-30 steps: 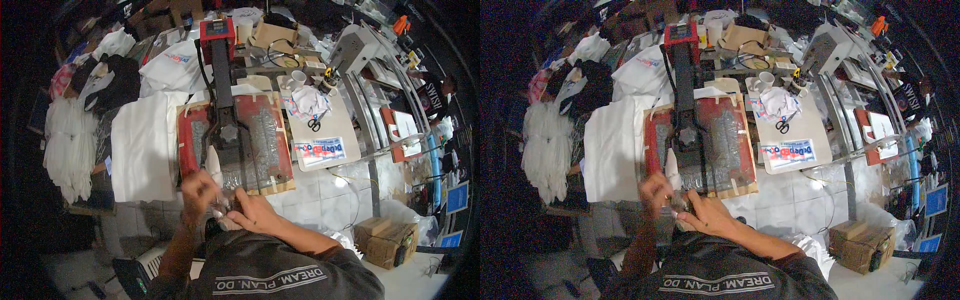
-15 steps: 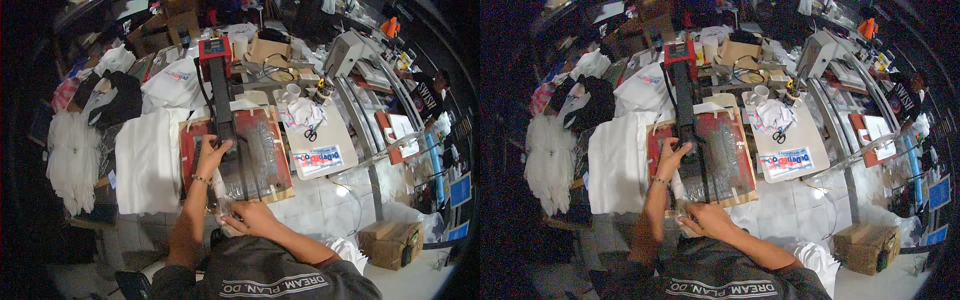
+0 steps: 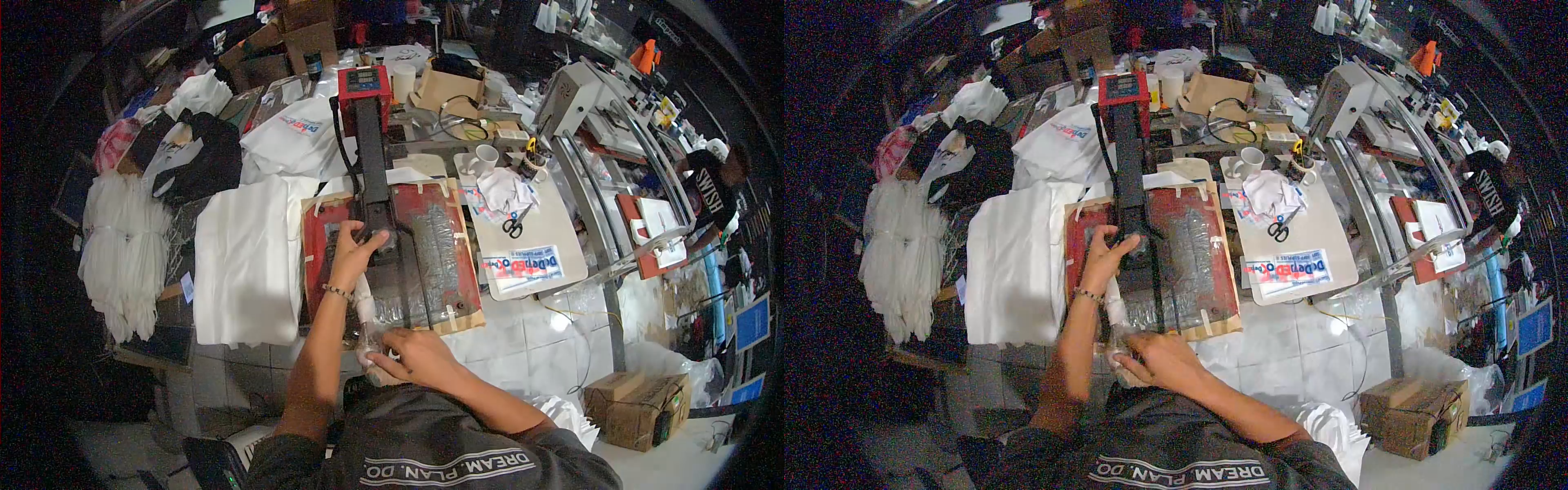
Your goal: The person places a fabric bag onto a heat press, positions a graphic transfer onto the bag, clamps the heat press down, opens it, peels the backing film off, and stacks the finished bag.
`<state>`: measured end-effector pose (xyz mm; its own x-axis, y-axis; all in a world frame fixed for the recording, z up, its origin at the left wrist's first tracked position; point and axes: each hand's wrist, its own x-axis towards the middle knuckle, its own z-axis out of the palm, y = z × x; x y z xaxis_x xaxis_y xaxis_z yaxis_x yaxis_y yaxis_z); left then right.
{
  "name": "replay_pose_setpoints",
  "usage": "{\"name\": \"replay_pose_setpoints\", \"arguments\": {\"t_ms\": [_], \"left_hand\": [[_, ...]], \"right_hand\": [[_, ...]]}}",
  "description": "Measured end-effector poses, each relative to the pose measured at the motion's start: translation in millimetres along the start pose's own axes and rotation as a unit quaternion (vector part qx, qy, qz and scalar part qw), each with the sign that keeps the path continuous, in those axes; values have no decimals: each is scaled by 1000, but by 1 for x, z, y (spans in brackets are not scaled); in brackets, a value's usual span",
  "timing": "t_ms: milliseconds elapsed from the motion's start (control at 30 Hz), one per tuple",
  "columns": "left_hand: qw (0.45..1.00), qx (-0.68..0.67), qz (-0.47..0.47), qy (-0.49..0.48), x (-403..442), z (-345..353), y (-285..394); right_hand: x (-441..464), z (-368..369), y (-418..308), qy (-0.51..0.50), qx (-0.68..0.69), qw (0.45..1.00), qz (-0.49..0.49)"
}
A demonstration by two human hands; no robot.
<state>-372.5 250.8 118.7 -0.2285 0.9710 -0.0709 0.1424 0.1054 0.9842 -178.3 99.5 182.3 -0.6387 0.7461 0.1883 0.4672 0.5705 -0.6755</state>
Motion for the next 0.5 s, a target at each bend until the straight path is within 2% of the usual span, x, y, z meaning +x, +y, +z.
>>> {"name": "replay_pose_setpoints", "arguments": {"t_ms": [500], "left_hand": [[999,8,-31,-6,-12,-1,24]], "right_hand": [[-1,-2,-3,-13,-11,1000,11]]}}
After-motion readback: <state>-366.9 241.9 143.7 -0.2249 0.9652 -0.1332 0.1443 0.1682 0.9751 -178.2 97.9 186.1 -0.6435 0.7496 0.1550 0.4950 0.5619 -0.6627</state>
